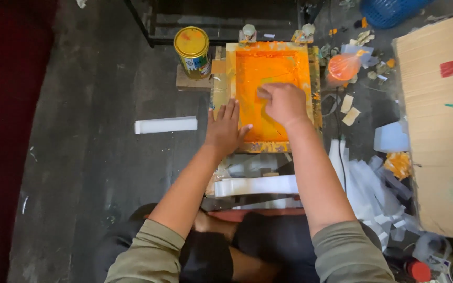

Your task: The person sits on the floor and repeatedly folds thin, translucent white sheets by hand. They also use a squeegee to spread orange paint in a wooden frame and place the folded sheets into the frame.

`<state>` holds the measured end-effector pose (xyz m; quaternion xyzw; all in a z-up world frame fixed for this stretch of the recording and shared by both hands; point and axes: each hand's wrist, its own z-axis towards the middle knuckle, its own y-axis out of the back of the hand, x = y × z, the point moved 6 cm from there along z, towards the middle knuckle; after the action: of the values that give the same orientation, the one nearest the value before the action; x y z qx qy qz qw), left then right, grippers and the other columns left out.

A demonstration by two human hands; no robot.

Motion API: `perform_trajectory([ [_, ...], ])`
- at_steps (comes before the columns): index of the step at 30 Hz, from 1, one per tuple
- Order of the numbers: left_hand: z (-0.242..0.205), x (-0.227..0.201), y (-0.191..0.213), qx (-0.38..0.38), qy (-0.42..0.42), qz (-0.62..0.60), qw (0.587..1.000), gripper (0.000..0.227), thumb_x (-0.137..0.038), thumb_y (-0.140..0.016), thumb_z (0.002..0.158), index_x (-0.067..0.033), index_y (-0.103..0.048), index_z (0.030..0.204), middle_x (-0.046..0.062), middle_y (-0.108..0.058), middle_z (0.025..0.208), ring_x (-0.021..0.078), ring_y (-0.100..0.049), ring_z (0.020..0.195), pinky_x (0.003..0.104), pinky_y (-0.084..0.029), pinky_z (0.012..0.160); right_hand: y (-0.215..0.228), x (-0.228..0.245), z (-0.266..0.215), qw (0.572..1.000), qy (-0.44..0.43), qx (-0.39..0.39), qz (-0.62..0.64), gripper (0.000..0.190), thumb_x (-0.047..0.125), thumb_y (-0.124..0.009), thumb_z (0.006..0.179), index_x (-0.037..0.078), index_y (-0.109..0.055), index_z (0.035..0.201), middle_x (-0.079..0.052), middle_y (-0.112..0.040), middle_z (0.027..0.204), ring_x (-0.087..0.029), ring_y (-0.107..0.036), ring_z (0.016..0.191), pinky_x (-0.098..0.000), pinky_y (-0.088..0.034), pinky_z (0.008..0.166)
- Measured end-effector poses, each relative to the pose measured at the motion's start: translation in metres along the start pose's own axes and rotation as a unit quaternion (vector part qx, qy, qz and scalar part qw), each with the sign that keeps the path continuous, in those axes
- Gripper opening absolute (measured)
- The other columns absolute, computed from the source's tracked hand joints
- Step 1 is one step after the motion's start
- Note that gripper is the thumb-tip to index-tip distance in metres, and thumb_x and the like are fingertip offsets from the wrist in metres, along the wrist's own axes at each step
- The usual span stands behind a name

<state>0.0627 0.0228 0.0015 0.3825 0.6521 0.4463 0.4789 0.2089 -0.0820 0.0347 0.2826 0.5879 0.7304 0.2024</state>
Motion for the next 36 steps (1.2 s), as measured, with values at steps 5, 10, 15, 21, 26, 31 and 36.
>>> perform_trajectory([
  [5, 0.019, 0.008, -0.012, -0.029, 0.003, -0.009, 1.000, 0.081, -0.063, -0.028, 0.106, -0.0062, -0.021, 0.163, 0.015, -0.019, 0.169, 0.0360, -0.034, 0.150, 0.067, -0.021, 0.121, -0.048, -0.009, 0.014, 0.998, 0.047, 0.037, -0.025, 0.063, 0.014, -0.062, 0.074, 0.025, -0.068, 0.135, 0.000, -0.070, 0.127, -0.030, -0.063, 0.119, -0.0529, -0.045, 0.104],
  [10, 0.011, 0.008, -0.009, -0.035, 0.009, -0.042, 0.998, 0.076, -0.058, -0.029, 0.109, -0.0084, -0.017, 0.165, 0.012, -0.014, 0.172, 0.0354, -0.031, 0.152, 0.067, -0.021, 0.120, -0.039, 0.002, -0.003, 0.997, 0.062, 0.038, -0.014, 0.071, 0.012, -0.069, 0.071, 0.019, -0.062, 0.141, -0.007, -0.066, 0.132, -0.034, -0.061, 0.122, -0.0510, -0.047, 0.104],
  [15, -0.012, 0.006, -0.010, 0.001, 0.022, -0.086, 0.996, 0.077, -0.061, -0.023, 0.108, -0.0105, -0.018, 0.166, 0.011, -0.012, 0.172, 0.0351, -0.033, 0.150, 0.068, -0.016, 0.122, -0.004, 0.033, -0.041, 0.968, -0.041, 0.246, -0.038, 0.051, 0.024, -0.072, 0.076, 0.025, -0.068, 0.127, -0.004, -0.072, 0.121, -0.031, -0.066, 0.120, -0.0506, -0.049, 0.104],
  [21, -0.072, -0.006, -0.015, 0.065, 0.022, -0.096, 0.993, 0.081, -0.068, -0.018, 0.104, -0.0131, -0.024, 0.164, 0.005, -0.014, 0.172, 0.0307, -0.031, 0.152, 0.067, -0.016, 0.122, 0.025, 0.052, -0.107, 0.978, -0.015, 0.204, 0.039, 0.056, 0.009, -0.060, 0.081, 0.026, -0.067, 0.134, -0.006, -0.074, 0.118, -0.033, -0.069, 0.116, -0.0511, -0.052, 0.100],
  [26, -0.108, 0.007, -0.024, 0.051, 0.009, -0.155, 0.987, 0.075, -0.066, -0.029, 0.105, -0.0141, -0.038, 0.159, 0.005, -0.033, 0.166, 0.0304, -0.039, 0.149, 0.065, -0.022, 0.121, 0.016, -0.002, -0.161, 0.991, 0.100, -0.078, 0.037, 0.071, 0.003, -0.070, 0.080, 0.025, -0.058, 0.146, -0.002, -0.064, 0.138, -0.025, -0.056, 0.134, -0.0453, -0.045, 0.111],
  [31, -0.173, -0.009, 0.025, -0.006, -0.004, -0.182, 0.983, 0.061, -0.052, -0.044, 0.107, -0.0118, -0.047, 0.154, 0.010, -0.042, 0.161, 0.0318, -0.038, 0.149, 0.064, -0.016, 0.122, 0.045, -0.039, -0.194, 0.988, 0.018, -0.132, 0.078, 0.085, -0.002, -0.063, 0.084, 0.025, -0.040, 0.161, -0.014, -0.059, 0.142, -0.037, -0.057, 0.129, -0.0528, -0.054, 0.101],
  [36, -0.205, -0.020, 0.045, -0.075, -0.036, -0.174, 0.981, 0.051, -0.036, -0.056, 0.104, -0.0094, -0.052, 0.148, 0.015, -0.046, 0.157, 0.0381, -0.040, 0.146, 0.068, -0.020, 0.118, 0.029, -0.062, -0.188, 0.992, -0.044, -0.059, 0.104, 0.076, 0.000, -0.065, 0.084, 0.039, -0.051, 0.148, -0.006, -0.049, 0.151, -0.036, -0.049, 0.138, -0.0529, -0.054, 0.102],
])
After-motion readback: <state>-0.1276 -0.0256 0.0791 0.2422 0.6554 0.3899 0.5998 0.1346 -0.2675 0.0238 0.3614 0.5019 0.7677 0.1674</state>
